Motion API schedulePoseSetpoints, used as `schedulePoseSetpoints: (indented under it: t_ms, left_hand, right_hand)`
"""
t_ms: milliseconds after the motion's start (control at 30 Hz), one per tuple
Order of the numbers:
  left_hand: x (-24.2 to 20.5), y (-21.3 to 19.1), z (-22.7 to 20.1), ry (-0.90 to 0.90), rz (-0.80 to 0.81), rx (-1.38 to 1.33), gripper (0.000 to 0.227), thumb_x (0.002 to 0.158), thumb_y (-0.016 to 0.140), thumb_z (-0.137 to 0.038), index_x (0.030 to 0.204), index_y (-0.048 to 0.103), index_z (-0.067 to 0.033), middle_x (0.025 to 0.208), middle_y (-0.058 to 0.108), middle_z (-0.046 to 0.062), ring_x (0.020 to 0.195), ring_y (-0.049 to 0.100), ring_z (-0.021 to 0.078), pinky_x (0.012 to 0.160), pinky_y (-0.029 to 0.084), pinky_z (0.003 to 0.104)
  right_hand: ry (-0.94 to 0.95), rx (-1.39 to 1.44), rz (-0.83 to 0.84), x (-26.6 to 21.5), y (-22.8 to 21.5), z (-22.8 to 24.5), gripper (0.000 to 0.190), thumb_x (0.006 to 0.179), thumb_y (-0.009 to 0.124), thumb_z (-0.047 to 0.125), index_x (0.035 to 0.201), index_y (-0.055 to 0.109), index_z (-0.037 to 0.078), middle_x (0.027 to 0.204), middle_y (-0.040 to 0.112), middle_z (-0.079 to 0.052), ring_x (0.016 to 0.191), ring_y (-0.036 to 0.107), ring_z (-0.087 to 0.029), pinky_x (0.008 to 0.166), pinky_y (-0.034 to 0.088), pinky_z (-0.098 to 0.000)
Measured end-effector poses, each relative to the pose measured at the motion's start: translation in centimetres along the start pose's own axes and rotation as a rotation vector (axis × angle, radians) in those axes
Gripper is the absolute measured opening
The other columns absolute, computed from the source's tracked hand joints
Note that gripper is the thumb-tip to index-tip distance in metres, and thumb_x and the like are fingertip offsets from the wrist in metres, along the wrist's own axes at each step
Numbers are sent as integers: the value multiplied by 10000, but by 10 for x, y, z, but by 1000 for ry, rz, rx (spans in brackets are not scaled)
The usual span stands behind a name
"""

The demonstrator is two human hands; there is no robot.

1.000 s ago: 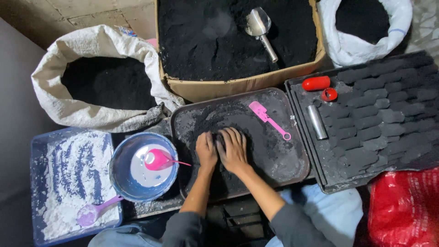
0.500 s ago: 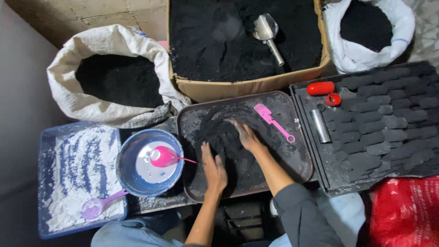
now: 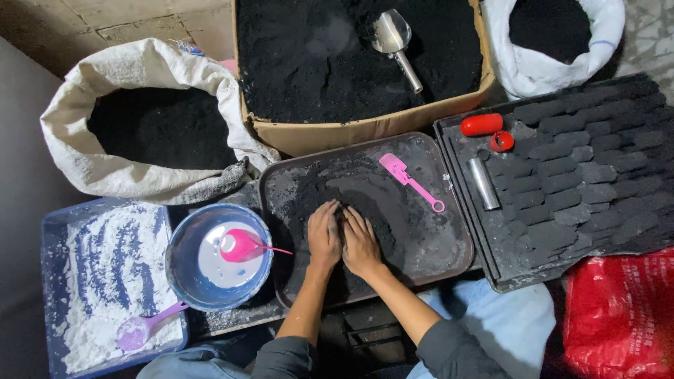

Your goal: Mixing and pressing charcoal powder in a tray using hands to prepare a mixture.

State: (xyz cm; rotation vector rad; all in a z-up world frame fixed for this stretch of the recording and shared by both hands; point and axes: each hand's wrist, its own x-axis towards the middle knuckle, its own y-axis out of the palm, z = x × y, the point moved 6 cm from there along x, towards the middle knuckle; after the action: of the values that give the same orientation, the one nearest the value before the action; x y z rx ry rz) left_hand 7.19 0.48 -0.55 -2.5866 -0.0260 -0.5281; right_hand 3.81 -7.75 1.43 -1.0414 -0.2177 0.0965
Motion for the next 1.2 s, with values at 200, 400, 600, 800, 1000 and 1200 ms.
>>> schedulePoseSetpoints:
  t_ms: [200, 400, 600, 800, 1000, 1200]
  left_hand:
    - [6, -7, 16, -84, -308, 79, 314, 901, 434, -132, 589, 457, -133, 483, 378, -15, 463, 356, 151, 508, 352, 242]
    - [8, -4, 25, -81, -247, 79, 303, 923, 378, -165, 639, 445, -86, 556, 407, 105, 558, 436, 275, 534, 393, 339]
    - [-4, -45, -30, -234, 89, -64, 382, 940, 269, -279, 1227, 401, -64, 1217, 412, 163, 1162, 367, 342, 991, 274, 442]
    - [-59, -53, -53, -347, 468, 321, 970, 775, 517, -503, 1363, 1, 69, 1406, 5, 320, 1312, -3, 446, 1048, 40, 520]
    - [-80, -34, -28, -197, 616, 664, 1390, 519, 442, -891, 1328, -134, 82, 1422, -139, 252, 1328, -122, 353, 1047, 4, 491]
    - [-57, -29, -39, -216, 724, 710, 1438, 458, 667, -784, 1352, -44, 89, 1419, -63, 295, 1327, -61, 401, 1068, -1, 479]
  right_hand:
    - [-78, 12, -257, 20, 19, -23, 51, 806, 487, 71, 757, 472, 75, 743, 388, -30, 701, 455, -245, 614, 404, -345]
    - [-102, 54, -340, 34, 16, -27, 108, 830, 512, 157, 760, 502, 74, 692, 451, -67, 670, 501, -285, 568, 416, -387]
    - [-50, 95, 35, 11, -38, -27, 614, 761, 566, 476, 1237, 412, 120, 1217, 420, -109, 1204, 325, -296, 909, 273, -453]
    - [-56, -9, 382, -32, -67, -62, 1190, 565, 658, 668, 1403, 83, 48, 1407, 92, -286, 1317, 52, -421, 1049, 75, -515]
    - [-210, -418, 394, -48, -21, -73, 1447, 469, 541, 930, 1364, -107, -6, 1412, -126, -283, 1321, -80, -397, 1024, 13, -566]
    - [-171, -242, 379, -31, -38, -38, 1292, 533, 578, 791, 1388, 26, -5, 1396, 6, -341, 1312, -23, -440, 1021, -11, -564]
